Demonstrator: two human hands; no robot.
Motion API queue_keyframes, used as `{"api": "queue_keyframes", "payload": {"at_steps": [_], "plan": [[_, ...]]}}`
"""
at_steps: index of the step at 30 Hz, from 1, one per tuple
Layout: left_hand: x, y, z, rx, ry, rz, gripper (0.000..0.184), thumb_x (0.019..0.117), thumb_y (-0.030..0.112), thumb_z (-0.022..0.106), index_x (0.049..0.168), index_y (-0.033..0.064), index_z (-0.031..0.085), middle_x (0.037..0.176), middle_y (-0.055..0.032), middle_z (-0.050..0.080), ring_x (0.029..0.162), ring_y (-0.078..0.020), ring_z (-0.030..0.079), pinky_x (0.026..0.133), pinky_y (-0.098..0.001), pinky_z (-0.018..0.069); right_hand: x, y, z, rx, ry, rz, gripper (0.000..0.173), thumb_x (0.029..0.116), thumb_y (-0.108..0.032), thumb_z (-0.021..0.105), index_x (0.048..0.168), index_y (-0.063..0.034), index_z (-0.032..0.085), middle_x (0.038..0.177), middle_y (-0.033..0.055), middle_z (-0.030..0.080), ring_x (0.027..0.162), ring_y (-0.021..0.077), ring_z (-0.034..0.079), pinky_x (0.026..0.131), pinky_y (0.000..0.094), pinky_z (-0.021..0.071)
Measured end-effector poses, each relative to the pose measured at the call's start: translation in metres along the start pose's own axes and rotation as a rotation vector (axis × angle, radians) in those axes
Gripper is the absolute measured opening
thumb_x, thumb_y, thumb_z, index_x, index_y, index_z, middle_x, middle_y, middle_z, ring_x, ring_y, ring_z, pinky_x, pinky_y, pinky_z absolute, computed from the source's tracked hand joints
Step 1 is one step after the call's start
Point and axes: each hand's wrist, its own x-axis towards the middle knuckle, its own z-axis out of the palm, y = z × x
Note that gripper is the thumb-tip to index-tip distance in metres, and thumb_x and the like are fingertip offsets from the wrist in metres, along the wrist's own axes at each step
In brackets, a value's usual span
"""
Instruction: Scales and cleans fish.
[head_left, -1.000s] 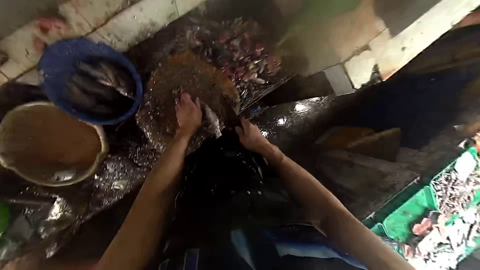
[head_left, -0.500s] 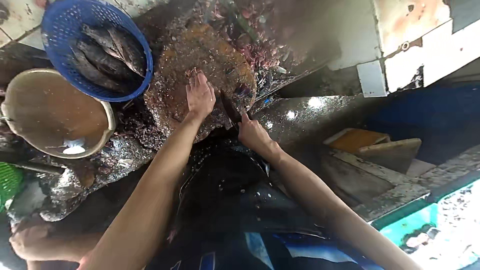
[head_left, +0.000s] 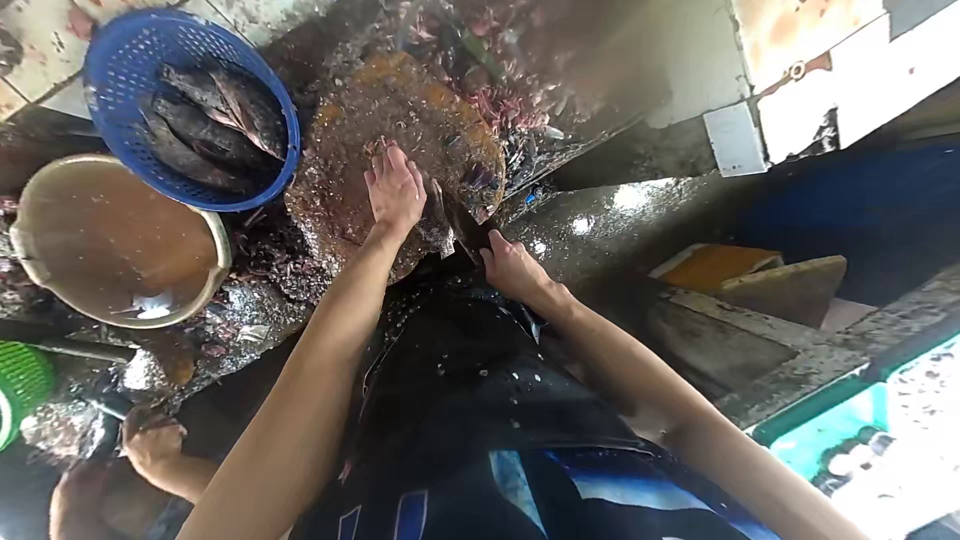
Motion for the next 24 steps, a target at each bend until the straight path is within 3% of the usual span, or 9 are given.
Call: {"api": "queue_keyframes", "payload": {"at_steps": [5,8,9,12,16,20,24], "plan": [[0.002,-0.001,0.002,-0.011,-0.002,-0.007,0.038,0.1062,0.031,0.033,0.123,0.0045,0.056,0.131,-0.0172,0.062,0.128,-0.0337,0.057,0.100,-0.0523,0.0460,0.003,-0.006,-0.005,-0.034,-0.010,-0.002,0.031,0.1101,-0.036,0.040,0.125,-0.0115,0.053,0.091,0.0184,0.069,0.084,0.0391,0.073,0.066,0.0584,0.0585],[0.004,-0.003,0.000,-0.026,-0.038,-0.006,0.042,0.1064,0.032,0.032,0.129,0.0042,0.054,0.134,-0.0167,0.061,0.130,-0.0339,0.055,0.101,-0.0536,0.0459,0.018,-0.021,-0.005,-0.003,-0.005,0.014,0.036,0.1100,-0.034,0.038,0.132,-0.0085,0.050,0.099,0.0201,0.069,0.091,0.0391,0.073,0.074,0.0584,0.0592],[0.005,-0.004,0.002,-0.017,-0.041,0.001,0.042,0.1064,0.031,0.032,0.130,0.0044,0.054,0.136,-0.0166,0.060,0.132,-0.0343,0.054,0.102,-0.0541,0.0454,0.026,-0.027,-0.002,0.015,0.022,0.017,0.039,0.1096,-0.034,0.038,0.136,-0.0077,0.048,0.101,0.0205,0.070,0.093,0.0391,0.073,0.076,0.0582,0.0597],[0.003,-0.005,0.005,0.019,-0.048,0.004,0.047,0.1059,0.031,0.033,0.140,0.0027,0.048,0.146,-0.0178,0.056,0.139,-0.0360,0.050,0.106,-0.0552,0.0438,0.044,-0.035,0.012,0.065,0.138,-0.001,0.037,0.1095,-0.034,0.039,0.135,-0.0081,0.047,0.098,0.0192,0.070,0.090,0.0379,0.074,0.075,0.0562,0.0604],[0.000,-0.006,0.004,0.017,0.002,0.020,0.042,0.1067,0.034,0.031,0.129,0.0056,0.054,0.138,-0.0153,0.060,0.135,-0.0337,0.053,0.102,-0.0538,0.0459,0.017,-0.010,0.021,0.099,0.201,-0.082,0.041,0.1094,-0.033,0.041,0.141,-0.0084,0.047,0.085,0.0189,0.070,0.075,0.0376,0.073,0.065,0.0567,0.0596],[0.002,-0.007,0.006,-0.015,0.005,0.013,0.050,0.1043,0.049,0.037,0.127,0.0088,0.057,0.132,-0.0137,0.063,0.130,-0.0327,0.055,0.101,-0.0537,0.0460,-0.007,0.009,0.009,-0.007,-0.005,-0.035,0.033,0.1096,-0.036,0.042,0.127,-0.0103,0.052,0.088,0.0182,0.069,0.080,0.0369,0.072,0.068,0.0564,0.0591],[0.005,-0.006,0.006,-0.015,-0.010,0.006,0.061,0.0985,0.061,0.044,0.129,0.0097,0.059,0.133,-0.0141,0.063,0.132,-0.0337,0.053,0.103,-0.0556,0.0431,-0.001,-0.003,-0.015,-0.064,-0.108,-0.017,0.033,0.1104,-0.035,0.042,0.125,-0.0082,0.054,0.097,0.0196,0.069,0.089,0.0380,0.072,0.075,0.0577,0.0588]]}}
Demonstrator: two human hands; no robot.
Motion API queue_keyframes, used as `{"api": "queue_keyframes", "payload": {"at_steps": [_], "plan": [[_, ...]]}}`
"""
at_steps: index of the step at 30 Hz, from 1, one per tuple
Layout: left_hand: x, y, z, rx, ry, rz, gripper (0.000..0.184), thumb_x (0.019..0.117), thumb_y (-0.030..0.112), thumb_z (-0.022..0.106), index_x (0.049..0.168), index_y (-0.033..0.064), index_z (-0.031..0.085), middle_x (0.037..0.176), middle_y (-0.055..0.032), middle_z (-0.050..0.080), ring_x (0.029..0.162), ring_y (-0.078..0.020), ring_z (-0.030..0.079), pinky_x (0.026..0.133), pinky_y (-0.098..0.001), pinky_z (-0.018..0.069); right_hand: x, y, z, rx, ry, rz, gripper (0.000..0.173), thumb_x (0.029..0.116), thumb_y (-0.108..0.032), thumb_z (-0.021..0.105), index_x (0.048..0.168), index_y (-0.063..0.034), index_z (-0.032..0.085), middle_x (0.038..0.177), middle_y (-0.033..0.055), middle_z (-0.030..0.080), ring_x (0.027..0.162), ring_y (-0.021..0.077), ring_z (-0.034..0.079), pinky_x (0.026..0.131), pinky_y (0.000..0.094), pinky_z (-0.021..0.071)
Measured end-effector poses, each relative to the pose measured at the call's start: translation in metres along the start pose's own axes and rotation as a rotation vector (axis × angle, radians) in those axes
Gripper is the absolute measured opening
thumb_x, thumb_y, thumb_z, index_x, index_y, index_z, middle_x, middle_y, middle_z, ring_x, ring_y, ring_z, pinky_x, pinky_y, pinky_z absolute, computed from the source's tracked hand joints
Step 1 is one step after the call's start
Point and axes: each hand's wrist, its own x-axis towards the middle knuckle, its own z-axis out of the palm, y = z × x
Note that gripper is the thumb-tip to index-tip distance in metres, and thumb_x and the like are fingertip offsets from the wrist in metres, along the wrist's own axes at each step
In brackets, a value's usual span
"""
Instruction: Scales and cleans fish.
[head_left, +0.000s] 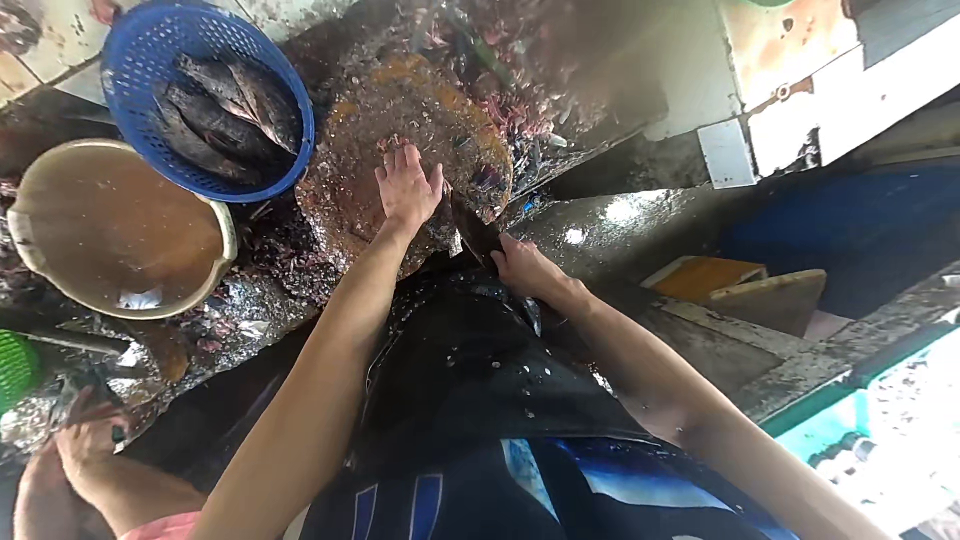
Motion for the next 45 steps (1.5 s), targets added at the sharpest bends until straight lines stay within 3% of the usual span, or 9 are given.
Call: {"api": "queue_keyframes", "payload": {"at_steps": [3,10,15,19,25,29,36,41,45], "plan": [[0.002,0.000,0.003,0.013,-0.006,-0.010,0.063,0.0975,0.061,0.044,0.132,0.0097,0.059,0.136,-0.0141,0.061,0.135,-0.0340,0.051,0.105,-0.0562,0.0421,0.007,-0.008,-0.020,-0.038,-0.088,0.021,0.034,0.1106,-0.034,0.041,0.126,-0.0063,0.053,0.103,0.0212,0.068,0.091,0.0376,0.072,0.076,0.0571,0.0590],[-0.001,-0.003,0.006,0.007,0.017,0.001,0.063,0.0966,0.061,0.042,0.132,0.0125,0.060,0.143,-0.0124,0.058,0.139,-0.0329,0.048,0.106,-0.0559,0.0411,0.011,0.003,-0.037,0.072,-0.401,0.087,0.030,0.1109,-0.033,0.044,0.118,-0.0060,0.056,0.063,0.0115,0.055,0.041,0.0214,0.055,0.040,0.0387,0.0517],[-0.002,-0.002,0.004,-0.009,0.024,0.028,0.061,0.0974,0.060,0.043,0.132,0.0118,0.060,0.146,-0.0141,0.056,0.139,-0.0342,0.049,0.107,-0.0564,0.0421,0.027,0.011,-0.058,-0.001,-0.440,0.004,0.034,0.1111,-0.037,0.044,0.128,-0.0095,0.054,0.069,0.0113,0.056,0.045,0.0207,0.055,0.043,0.0376,0.0515],[-0.003,-0.011,-0.001,-0.143,0.019,0.167,0.053,0.0997,0.052,0.050,0.129,0.0087,0.060,0.120,-0.0146,0.069,0.112,-0.0338,0.069,0.088,-0.0512,0.0586,0.042,0.016,-0.060,-0.054,-0.291,-0.163,0.035,0.1101,-0.038,0.046,0.130,-0.0118,0.058,0.072,0.0146,0.061,0.046,0.0240,0.058,0.044,0.0414,0.0535],[0.003,-0.015,-0.022,-0.961,-0.221,0.006,0.038,0.0933,0.041,0.074,0.104,0.0050,0.072,0.088,-0.0068,0.074,0.082,-0.0157,0.072,0.082,-0.0412,0.0602,0.045,0.017,-0.051,0.083,-0.131,-0.348,0.035,0.1097,-0.037,0.048,0.126,-0.0092,0.061,0.075,0.0144,0.064,0.048,0.0233,0.061,0.046,0.0412,0.0553],[-0.001,-0.003,-0.048,-0.882,-0.089,-0.162,0.068,0.0685,0.054,0.092,0.113,0.0074,0.071,0.103,-0.0077,0.075,0.100,-0.0178,0.072,0.095,-0.0443,0.0582,0.013,-0.031,-0.047,-0.113,0.034,-0.237,0.038,0.1105,-0.031,0.044,0.133,-0.0027,0.055,0.107,0.0227,0.068,0.096,0.0397,0.070,0.082,0.0586,0.0573],[-0.019,0.029,-0.028,-0.760,0.502,-0.333,0.066,0.0830,0.045,0.083,0.129,0.0030,0.062,0.106,-0.0106,0.076,0.096,-0.0199,0.075,0.089,-0.0425,0.0603,0.009,-0.061,-0.023,0.081,0.107,0.057,0.032,0.1059,-0.025,0.049,0.130,-0.0039,0.050,0.107,0.0237,0.066,0.093,0.0402,0.070,0.076,0.0593,0.0579],[-0.018,-0.001,-0.041,-0.755,0.210,-0.469,0.083,0.0876,0.038,0.080,0.149,0.0014,0.039,0.116,-0.0217,0.070,0.107,-0.0339,0.071,0.095,-0.0537,0.0560,0.012,-0.028,-0.053,0.232,-0.072,0.110,0.036,0.1092,-0.031,0.041,0.120,0.0000,0.057,0.081,0.0144,0.061,0.060,0.0229,0.061,0.060,0.0425,0.0549],[-0.035,-0.021,-0.052,-0.695,0.010,-0.466,0.082,0.0893,0.029,0.079,0.151,0.0004,0.033,0.117,-0.0261,0.068,0.109,-0.0396,0.069,0.095,-0.0575,0.0552,-0.008,-0.039,-0.047,-0.030,0.031,0.088,0.041,0.1069,-0.026,0.047,0.135,0.0024,0.049,0.111,0.0261,0.066,0.098,0.0393,0.070,0.083,0.0573,0.0566]]}}
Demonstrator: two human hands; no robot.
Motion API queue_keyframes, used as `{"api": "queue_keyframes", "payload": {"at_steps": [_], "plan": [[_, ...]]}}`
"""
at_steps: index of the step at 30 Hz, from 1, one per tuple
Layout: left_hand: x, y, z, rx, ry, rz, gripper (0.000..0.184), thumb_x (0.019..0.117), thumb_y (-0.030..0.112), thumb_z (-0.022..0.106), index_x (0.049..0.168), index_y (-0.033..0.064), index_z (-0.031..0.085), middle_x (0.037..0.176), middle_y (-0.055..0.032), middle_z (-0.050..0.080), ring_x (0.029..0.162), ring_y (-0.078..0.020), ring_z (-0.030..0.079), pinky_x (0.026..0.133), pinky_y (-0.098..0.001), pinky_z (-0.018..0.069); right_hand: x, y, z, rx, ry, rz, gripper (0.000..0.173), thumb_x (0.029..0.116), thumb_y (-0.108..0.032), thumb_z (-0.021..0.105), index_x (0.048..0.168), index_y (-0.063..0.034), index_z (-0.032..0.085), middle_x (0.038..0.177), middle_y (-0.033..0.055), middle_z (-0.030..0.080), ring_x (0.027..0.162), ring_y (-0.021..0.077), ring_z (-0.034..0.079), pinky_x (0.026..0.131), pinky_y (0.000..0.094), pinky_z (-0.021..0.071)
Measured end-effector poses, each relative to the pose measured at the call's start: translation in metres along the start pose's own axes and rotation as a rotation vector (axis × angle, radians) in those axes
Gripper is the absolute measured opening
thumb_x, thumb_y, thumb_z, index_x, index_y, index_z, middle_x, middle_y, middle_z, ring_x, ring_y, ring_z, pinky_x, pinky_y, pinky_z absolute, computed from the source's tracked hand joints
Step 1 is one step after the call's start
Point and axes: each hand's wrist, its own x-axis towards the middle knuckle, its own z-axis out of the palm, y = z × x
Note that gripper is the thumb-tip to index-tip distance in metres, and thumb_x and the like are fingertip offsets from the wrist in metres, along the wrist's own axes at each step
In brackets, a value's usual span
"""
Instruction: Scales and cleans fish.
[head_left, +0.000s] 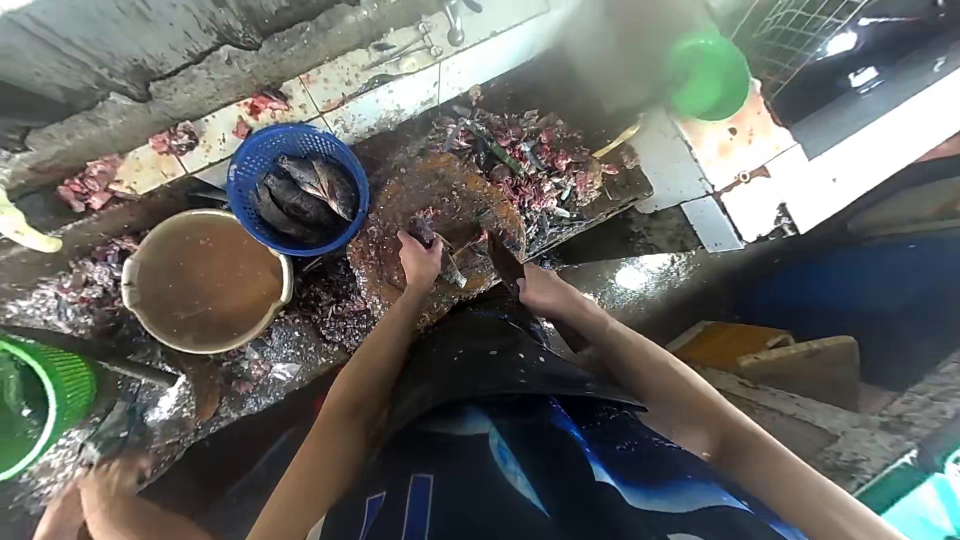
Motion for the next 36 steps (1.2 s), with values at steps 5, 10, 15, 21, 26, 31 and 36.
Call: {"api": "queue_keyframes", "payload": {"at_steps": [5,10,15,21,26,31,36], "plan": [[0.001,-0.010,-0.019,0.095,-0.180,0.014,0.084,0.0876,0.034,0.079,0.149,-0.0029,0.036,0.120,-0.0287,0.066,0.113,-0.0430,0.066,0.097,-0.0621,0.0532,0.047,-0.023,0.024,-0.110,0.056,-0.232,0.045,0.1101,-0.035,0.041,0.142,-0.0035,0.049,0.120,0.0273,0.066,0.112,0.0450,0.066,0.092,0.0636,0.0533],[0.037,-0.025,-0.080,-0.464,0.034,0.077,0.070,0.0906,0.031,0.079,0.145,0.0017,0.048,0.132,-0.0166,0.066,0.121,-0.0238,0.065,0.105,-0.0449,0.0550,0.074,-0.009,0.005,-0.120,0.162,-0.207,0.048,0.1105,-0.035,0.039,0.146,-0.0037,0.046,0.121,0.0300,0.066,0.113,0.0483,0.066,0.095,0.0671,0.0515],[0.078,-0.047,-0.145,-0.521,0.426,-0.097,0.076,0.0956,0.038,0.072,0.149,-0.0025,0.037,0.138,-0.0240,0.059,0.126,-0.0304,0.061,0.106,-0.0467,0.0520,0.075,-0.014,-0.003,-0.043,0.331,-0.123,0.055,0.1106,-0.032,0.040,0.158,-0.0043,0.034,0.125,0.0294,0.066,0.114,0.0454,0.067,0.097,0.0610,0.0531],[0.125,-0.044,-0.144,-0.409,0.600,-0.399,0.099,0.0909,0.038,0.076,0.158,-0.0068,0.018,0.150,-0.0324,0.044,0.140,-0.0412,0.046,0.115,-0.0506,0.0427,0.085,-0.051,0.038,-0.234,-0.020,-0.466,0.054,0.1099,-0.041,0.040,0.154,-0.0115,0.043,0.130,0.0249,0.065,0.121,0.0432,0.064,0.102,0.0634,0.0493],[0.153,-0.037,-0.129,-0.142,0.530,-0.536,0.081,0.0885,0.027,0.072,0.152,-0.0055,0.033,0.145,-0.0276,0.052,0.132,-0.0373,0.056,0.105,-0.0507,0.0520,0.120,-0.031,-0.013,-0.221,0.130,-0.393,0.053,0.1099,-0.040,0.041,0.153,-0.0094,0.045,0.132,0.0280,0.063,0.122,0.0457,0.062,0.104,0.0639,0.0484],[0.169,-0.047,-0.119,0.056,0.440,-0.557,0.088,0.0872,0.026,0.074,0.154,-0.0054,0.027,0.142,-0.0272,0.054,0.125,-0.0360,0.062,0.099,-0.0489,0.0558,0.123,-0.042,-0.048,-0.036,0.340,-0.075,0.055,0.1104,-0.036,0.039,0.156,-0.0064,0.036,0.132,0.0303,0.061,0.119,0.0481,0.063,0.098,0.0654,0.0509],[0.165,-0.053,-0.127,0.013,0.414,-0.522,0.080,0.0898,0.030,0.071,0.152,-0.0046,0.033,0.135,-0.0283,0.060,0.123,-0.0393,0.063,0.099,-0.0545,0.0548,0.106,-0.073,0.021,-0.131,0.005,-0.445,0.051,0.1092,-0.041,0.044,0.154,-0.0175,0.045,0.131,0.0220,0.066,0.120,0.0410,0.065,0.102,0.0631,0.0508]]}}
